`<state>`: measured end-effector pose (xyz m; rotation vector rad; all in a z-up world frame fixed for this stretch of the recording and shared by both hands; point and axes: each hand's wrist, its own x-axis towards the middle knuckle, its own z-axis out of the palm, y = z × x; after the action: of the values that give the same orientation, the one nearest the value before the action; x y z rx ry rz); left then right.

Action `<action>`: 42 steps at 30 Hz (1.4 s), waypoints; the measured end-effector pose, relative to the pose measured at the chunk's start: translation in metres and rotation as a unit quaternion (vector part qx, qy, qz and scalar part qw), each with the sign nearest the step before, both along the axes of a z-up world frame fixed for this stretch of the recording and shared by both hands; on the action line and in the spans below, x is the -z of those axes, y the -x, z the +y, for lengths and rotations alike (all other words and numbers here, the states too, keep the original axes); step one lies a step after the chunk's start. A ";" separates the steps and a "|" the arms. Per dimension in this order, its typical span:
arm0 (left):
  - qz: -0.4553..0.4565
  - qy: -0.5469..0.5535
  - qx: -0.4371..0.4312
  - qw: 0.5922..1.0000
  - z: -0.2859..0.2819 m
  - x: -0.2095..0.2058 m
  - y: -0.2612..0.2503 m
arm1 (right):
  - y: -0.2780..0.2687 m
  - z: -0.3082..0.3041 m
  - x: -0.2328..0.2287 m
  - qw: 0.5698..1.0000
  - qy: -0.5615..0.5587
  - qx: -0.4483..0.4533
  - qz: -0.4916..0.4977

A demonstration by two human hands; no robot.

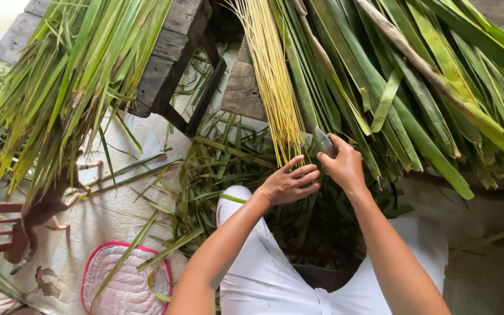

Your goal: Stripping the leafy part from the central rib of palm leaves using a small knife

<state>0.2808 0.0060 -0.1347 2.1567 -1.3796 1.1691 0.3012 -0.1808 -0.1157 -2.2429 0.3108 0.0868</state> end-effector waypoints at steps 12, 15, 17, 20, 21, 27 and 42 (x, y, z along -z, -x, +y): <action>-0.039 -0.166 0.000 0.985 0.009 -0.004 -0.045 | 0.020 -0.028 -0.025 0.999 0.046 0.017 0.019; -0.039 -0.143 0.006 0.989 0.016 0.011 -0.063 | 0.020 -0.030 -0.014 0.998 0.046 0.019 0.024; -0.024 -0.155 0.009 0.988 0.018 0.015 -0.063 | 0.020 -0.031 -0.012 0.999 0.042 0.019 0.023; 0.000 -0.182 0.032 0.983 0.017 0.016 -0.051 | 0.020 -0.033 -0.010 0.999 0.037 0.021 0.024; 0.010 -0.199 0.051 0.979 0.016 0.017 -0.045 | 0.020 -0.034 -0.009 0.999 0.035 0.021 0.027; -0.022 -0.226 0.046 0.973 0.010 0.028 -0.049 | 0.019 -0.036 -0.002 0.999 0.031 0.019 0.035; 0.148 -0.031 -0.279 0.948 0.017 0.014 -0.122 | 0.019 -0.041 0.005 1.000 -0.002 0.017 0.006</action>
<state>0.4023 0.0228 -0.1482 2.7311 -0.7042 0.9143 0.2818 -0.2218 -0.1211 -2.2327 0.3547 0.0836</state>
